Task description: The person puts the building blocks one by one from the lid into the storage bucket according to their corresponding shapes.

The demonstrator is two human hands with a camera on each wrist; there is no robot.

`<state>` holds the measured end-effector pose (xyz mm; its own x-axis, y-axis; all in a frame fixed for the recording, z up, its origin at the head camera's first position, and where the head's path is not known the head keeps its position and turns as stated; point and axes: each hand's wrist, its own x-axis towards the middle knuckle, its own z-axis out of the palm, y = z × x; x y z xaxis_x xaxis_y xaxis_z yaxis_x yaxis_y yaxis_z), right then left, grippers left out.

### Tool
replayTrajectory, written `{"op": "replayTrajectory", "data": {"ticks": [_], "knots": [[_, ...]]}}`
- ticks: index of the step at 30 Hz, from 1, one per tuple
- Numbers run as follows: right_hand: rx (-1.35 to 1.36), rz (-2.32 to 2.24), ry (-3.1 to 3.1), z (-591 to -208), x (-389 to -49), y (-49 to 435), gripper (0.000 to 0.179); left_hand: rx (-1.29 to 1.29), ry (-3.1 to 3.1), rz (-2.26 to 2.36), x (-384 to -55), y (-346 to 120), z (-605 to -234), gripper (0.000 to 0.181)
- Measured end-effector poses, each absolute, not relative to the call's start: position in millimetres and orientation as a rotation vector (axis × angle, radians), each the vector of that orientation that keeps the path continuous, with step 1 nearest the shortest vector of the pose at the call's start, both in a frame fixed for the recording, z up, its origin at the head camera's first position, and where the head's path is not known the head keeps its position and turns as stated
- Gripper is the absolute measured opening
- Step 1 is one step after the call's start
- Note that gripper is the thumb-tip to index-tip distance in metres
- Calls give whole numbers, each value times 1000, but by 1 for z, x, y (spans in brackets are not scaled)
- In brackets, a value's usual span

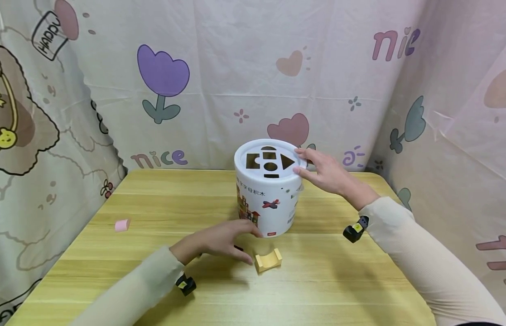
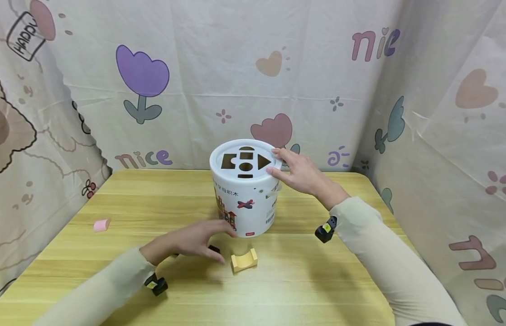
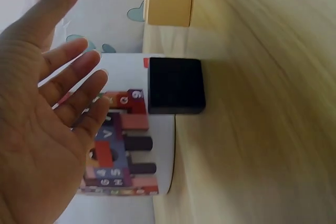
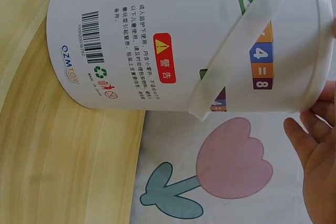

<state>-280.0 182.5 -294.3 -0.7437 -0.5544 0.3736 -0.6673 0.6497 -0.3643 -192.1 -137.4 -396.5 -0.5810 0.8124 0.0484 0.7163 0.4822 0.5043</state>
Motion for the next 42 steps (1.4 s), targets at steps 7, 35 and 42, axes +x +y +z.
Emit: {"op": "replayTrajectory", "data": {"ticks": [7,35,42], "knots": [[965,720,-2677,-294,-281,184,53,1358,2445,648,-197,-121,-399,71],[999,659,-2608,-302,-281,183,63,1467,2234,434,-214,-94,-406,65],[989,645,-2611,-302,-281,184,62,1455,2246,419,-214,-94,-406,64]]}}
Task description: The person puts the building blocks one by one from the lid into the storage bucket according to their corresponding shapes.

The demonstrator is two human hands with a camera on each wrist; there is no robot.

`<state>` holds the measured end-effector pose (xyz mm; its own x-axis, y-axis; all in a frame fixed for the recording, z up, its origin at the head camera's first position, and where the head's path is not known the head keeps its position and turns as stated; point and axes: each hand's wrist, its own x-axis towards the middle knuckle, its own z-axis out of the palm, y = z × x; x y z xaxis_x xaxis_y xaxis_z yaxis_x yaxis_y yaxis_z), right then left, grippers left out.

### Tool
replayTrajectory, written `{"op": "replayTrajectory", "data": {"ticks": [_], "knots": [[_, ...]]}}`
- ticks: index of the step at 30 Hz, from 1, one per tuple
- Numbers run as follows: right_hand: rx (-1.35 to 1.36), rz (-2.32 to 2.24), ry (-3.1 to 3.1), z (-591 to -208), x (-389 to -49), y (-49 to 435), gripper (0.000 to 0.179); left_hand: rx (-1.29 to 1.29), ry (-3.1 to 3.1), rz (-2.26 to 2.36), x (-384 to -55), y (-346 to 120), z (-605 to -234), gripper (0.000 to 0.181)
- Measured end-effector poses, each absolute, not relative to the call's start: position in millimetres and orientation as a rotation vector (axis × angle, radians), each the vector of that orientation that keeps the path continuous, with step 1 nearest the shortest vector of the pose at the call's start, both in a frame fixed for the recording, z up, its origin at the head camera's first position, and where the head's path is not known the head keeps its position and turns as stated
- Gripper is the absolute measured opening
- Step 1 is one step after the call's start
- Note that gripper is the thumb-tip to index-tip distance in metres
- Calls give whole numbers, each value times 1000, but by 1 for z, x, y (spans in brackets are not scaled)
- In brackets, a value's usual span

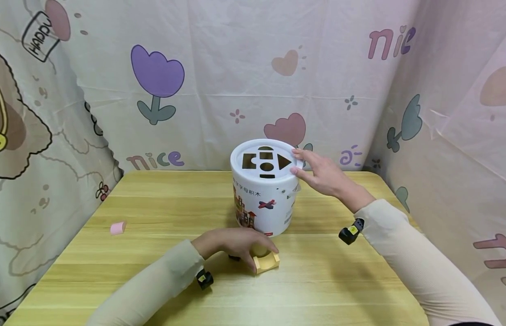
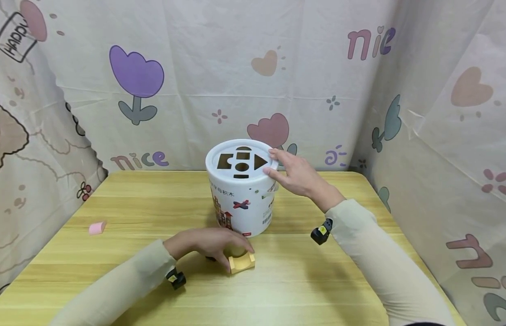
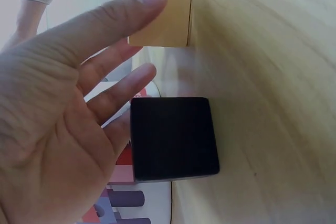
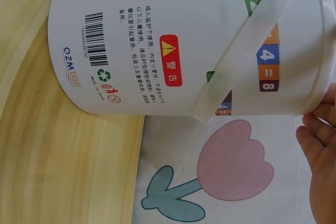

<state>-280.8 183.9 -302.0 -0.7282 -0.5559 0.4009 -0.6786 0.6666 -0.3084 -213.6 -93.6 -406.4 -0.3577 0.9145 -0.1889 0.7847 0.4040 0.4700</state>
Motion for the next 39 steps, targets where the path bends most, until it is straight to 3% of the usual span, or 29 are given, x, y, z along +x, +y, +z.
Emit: {"op": "replayTrajectory", "data": {"ticks": [14,28,39], "knots": [[1000,683,-2586,-304,-281,184,59,1440,2260,621,-204,-97,-412,64],[1006,688,-2562,-305,-280,183,58,1500,2140,1159,-197,-111,-374,62],[997,708,-2560,-307,-280,184,58,1653,2233,1170,-195,-121,-337,62]]}}
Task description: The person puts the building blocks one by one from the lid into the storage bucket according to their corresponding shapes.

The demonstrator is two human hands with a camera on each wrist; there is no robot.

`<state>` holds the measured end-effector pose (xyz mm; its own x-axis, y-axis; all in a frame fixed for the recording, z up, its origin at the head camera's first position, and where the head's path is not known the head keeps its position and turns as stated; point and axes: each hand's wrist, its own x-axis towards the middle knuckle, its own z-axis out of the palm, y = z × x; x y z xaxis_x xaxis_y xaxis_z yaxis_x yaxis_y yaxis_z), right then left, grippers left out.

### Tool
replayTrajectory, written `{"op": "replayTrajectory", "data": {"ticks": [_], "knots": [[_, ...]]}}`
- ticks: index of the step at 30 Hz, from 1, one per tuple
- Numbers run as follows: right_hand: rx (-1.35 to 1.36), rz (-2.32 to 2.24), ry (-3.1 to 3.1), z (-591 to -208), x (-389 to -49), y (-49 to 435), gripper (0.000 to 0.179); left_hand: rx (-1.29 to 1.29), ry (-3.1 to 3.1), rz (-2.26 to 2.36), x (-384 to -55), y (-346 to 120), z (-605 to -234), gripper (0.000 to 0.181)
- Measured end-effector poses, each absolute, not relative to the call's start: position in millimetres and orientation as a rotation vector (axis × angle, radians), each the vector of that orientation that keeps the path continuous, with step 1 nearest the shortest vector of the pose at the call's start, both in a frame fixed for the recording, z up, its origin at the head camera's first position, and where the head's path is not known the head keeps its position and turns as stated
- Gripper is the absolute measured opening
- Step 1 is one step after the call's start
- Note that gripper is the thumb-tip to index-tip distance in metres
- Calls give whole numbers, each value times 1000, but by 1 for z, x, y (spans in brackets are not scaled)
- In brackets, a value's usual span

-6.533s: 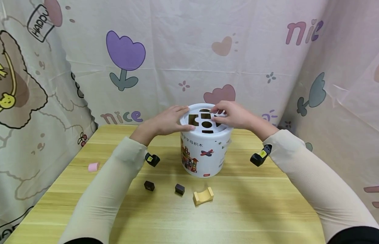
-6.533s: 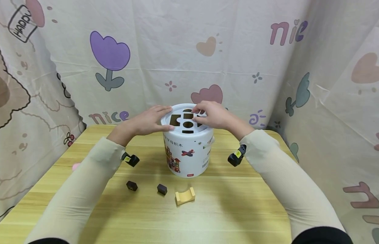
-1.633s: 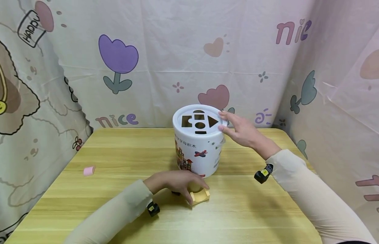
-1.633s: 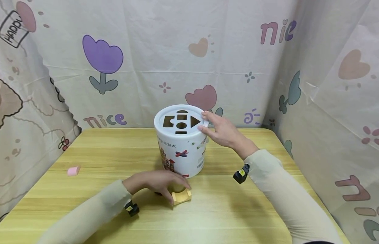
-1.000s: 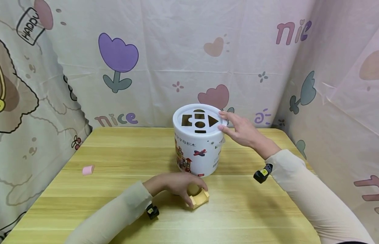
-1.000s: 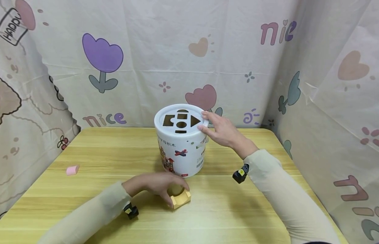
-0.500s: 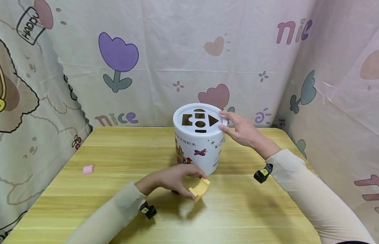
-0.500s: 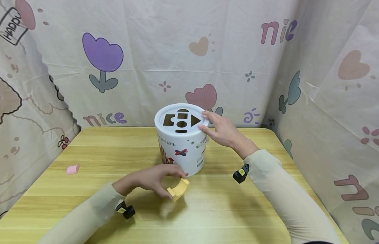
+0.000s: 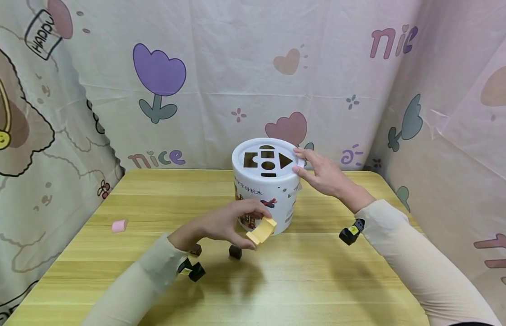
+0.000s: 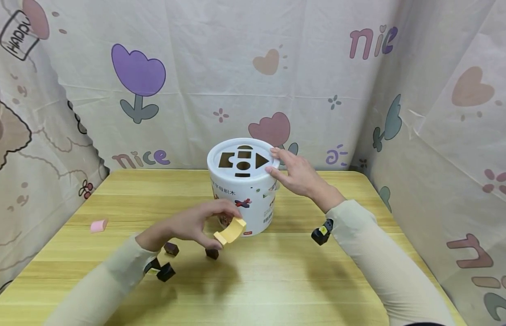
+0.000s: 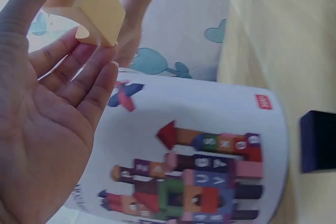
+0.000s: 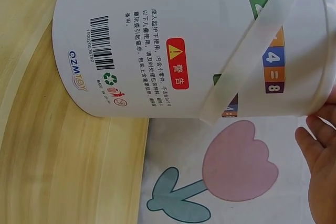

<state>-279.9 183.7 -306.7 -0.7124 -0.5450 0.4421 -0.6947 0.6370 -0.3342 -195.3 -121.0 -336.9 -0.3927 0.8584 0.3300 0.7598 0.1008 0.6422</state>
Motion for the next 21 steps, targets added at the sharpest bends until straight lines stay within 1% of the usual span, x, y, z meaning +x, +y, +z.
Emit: {"op": "replayTrajectory", "data": {"ticks": [12,21], "knots": [[1010,712,-2535,-308,-280,183,59,1763,2334,1131,-201,-134,-291,64],[987,715,-2549,-306,-279,183,58,1758,2445,1109,-211,-140,-254,58]]}}
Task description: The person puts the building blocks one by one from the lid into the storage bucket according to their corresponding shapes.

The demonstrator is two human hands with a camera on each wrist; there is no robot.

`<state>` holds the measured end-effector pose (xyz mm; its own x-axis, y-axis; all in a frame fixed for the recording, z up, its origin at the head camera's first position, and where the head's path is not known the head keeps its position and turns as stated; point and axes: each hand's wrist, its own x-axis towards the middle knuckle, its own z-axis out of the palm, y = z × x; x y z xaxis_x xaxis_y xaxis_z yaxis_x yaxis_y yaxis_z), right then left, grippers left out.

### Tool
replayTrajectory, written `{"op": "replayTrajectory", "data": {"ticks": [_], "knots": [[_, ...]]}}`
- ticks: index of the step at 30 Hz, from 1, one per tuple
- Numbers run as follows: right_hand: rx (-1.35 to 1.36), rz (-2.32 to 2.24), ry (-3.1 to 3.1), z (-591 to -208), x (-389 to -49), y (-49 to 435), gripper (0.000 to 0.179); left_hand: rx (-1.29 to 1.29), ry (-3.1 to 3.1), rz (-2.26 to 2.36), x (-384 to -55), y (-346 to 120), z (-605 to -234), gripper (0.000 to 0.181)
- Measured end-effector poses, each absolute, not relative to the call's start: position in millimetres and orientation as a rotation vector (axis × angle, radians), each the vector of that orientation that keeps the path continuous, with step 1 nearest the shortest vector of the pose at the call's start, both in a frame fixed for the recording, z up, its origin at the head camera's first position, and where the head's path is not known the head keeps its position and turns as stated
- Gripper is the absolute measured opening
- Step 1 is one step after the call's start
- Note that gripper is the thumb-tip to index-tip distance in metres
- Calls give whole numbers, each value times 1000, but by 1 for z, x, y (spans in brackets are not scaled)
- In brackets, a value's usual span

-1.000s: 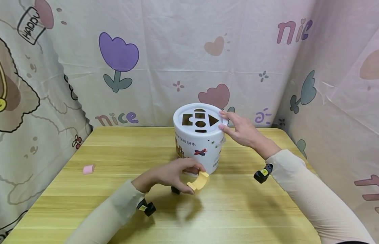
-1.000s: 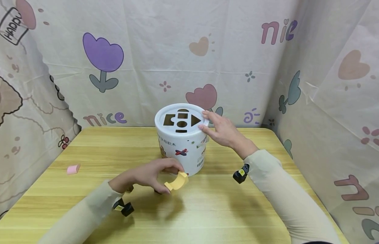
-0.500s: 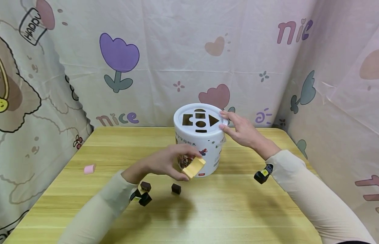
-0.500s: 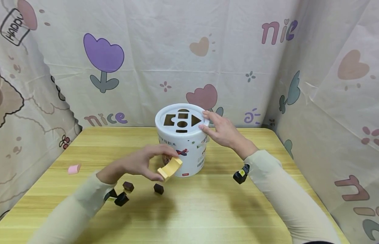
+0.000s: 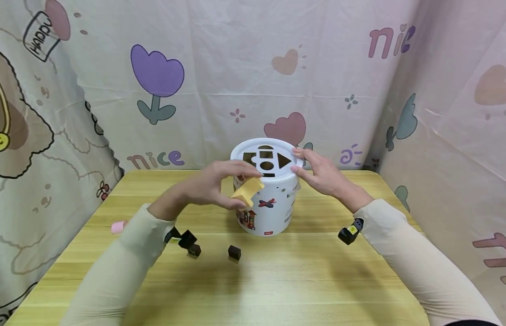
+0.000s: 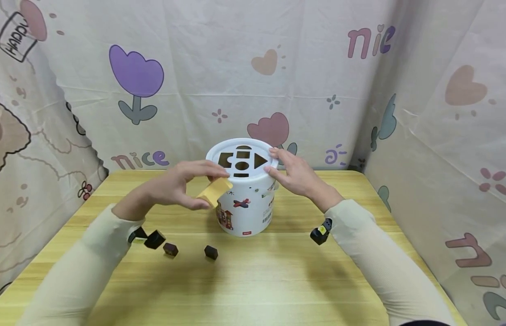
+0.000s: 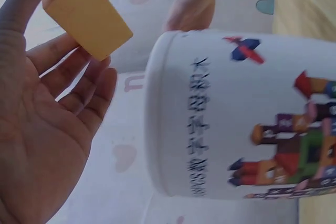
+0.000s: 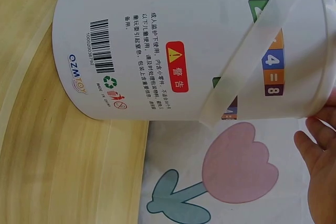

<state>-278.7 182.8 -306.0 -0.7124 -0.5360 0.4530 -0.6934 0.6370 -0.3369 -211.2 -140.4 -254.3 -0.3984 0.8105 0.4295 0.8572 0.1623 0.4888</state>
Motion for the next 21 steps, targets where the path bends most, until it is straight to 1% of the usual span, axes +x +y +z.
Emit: {"op": "replayTrajectory", "data": {"ticks": [6,11,16,21], "knots": [[989,718,-2561,-304,-278,183,56,-1545,-2416,-924,-224,-140,-236,59],[987,726,-2576,-304,-278,183,55,-1401,-2591,-831,-236,-139,-226,60],[989,699,-2616,-301,-278,184,57,-1293,-2698,-738,-252,-140,-223,62],[982,590,-2683,-294,-277,184,64,-1214,-2772,-676,-266,-139,-225,65]]}}
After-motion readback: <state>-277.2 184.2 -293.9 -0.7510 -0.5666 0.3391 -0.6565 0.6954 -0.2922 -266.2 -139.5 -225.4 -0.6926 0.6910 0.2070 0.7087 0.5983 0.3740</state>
